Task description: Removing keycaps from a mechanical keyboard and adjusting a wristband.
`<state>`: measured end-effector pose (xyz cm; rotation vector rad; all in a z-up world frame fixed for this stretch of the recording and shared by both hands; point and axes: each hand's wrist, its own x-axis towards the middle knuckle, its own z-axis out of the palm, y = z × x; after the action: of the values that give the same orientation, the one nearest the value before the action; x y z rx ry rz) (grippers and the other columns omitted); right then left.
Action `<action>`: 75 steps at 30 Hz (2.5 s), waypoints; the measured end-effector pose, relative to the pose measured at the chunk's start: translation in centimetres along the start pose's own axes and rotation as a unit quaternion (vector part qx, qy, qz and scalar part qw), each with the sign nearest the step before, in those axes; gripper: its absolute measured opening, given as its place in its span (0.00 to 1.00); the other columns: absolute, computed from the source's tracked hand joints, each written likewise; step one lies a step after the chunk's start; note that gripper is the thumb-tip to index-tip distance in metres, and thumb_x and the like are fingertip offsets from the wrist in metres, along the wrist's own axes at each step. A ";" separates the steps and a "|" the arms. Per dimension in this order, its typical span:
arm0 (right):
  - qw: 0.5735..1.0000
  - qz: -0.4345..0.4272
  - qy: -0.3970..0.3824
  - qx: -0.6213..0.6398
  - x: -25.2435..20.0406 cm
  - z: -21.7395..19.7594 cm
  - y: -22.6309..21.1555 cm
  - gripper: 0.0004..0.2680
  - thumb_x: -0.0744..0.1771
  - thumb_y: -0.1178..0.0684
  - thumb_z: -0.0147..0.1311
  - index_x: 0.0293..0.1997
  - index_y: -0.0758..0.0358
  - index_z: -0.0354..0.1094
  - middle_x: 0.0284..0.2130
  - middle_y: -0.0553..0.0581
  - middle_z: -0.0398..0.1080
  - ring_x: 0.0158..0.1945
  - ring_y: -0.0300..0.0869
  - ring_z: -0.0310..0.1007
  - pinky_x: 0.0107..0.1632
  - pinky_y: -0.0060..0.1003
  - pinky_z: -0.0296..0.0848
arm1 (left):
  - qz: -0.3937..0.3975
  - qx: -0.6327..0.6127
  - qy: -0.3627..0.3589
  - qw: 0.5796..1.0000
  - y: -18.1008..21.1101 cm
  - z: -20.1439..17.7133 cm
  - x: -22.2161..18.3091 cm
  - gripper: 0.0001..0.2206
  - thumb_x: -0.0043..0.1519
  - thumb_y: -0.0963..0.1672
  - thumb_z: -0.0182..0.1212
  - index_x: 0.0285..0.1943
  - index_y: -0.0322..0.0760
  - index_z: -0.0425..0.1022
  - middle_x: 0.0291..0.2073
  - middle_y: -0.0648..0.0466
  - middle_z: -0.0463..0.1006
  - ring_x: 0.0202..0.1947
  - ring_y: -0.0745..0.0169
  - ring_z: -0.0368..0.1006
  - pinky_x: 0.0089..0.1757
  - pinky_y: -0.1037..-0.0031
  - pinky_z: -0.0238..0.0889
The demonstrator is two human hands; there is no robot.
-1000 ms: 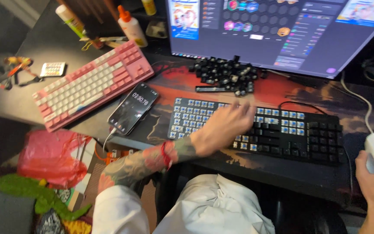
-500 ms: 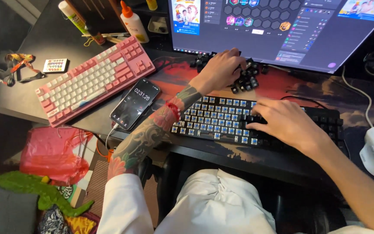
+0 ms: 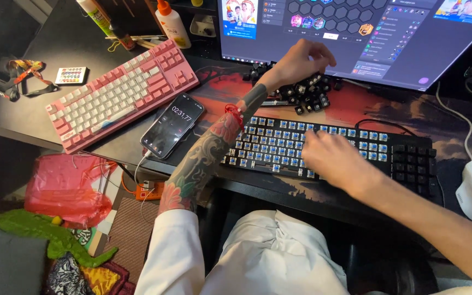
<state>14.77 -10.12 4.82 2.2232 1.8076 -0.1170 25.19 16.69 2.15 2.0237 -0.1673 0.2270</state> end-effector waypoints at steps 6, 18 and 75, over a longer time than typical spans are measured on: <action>0.983 0.091 -0.034 0.157 0.9 -5.1 2.4 0.10 0.74 0.65 0.58 0.63 0.64 0.78 0.53 0.66 0.80 0.53 0.60 0.90 0.64 0.54 0.93 | -0.039 -0.068 0.019 0.997 -2.2 0.3 1.4 0.11 0.70 0.43 0.65 0.47 0.41 0.96 0.31 0.55 0.93 0.28 0.70 0.80 0.35 0.74 0.72; 0.986 0.050 -0.039 0.157 1.6 -2.6 3.1 0.13 0.73 0.42 0.70 0.46 0.63 0.82 0.54 0.61 0.81 0.53 0.63 0.87 0.54 0.62 0.84 | -0.034 0.105 0.015 0.994 -2.0 3.0 1.4 0.08 0.69 0.47 0.68 0.46 0.47 0.94 0.34 0.57 0.92 0.32 0.60 0.84 0.36 0.64 0.76; 0.805 0.026 0.562 0.188 -2.8 -5.7 -4.9 0.04 0.72 0.64 0.78 0.52 0.67 0.87 0.47 0.60 0.84 0.44 0.54 0.87 0.47 0.48 0.87 | -0.242 -0.648 0.088 0.717 13.1 5.7 -13.8 0.24 0.83 0.46 0.52 0.86 0.30 0.67 0.20 0.72 0.46 0.18 0.73 0.56 0.23 0.84 0.48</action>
<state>8.80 -10.36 10.18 2.9073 2.3487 1.2134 9.47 6.03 7.79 0.5608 0.2822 -0.0584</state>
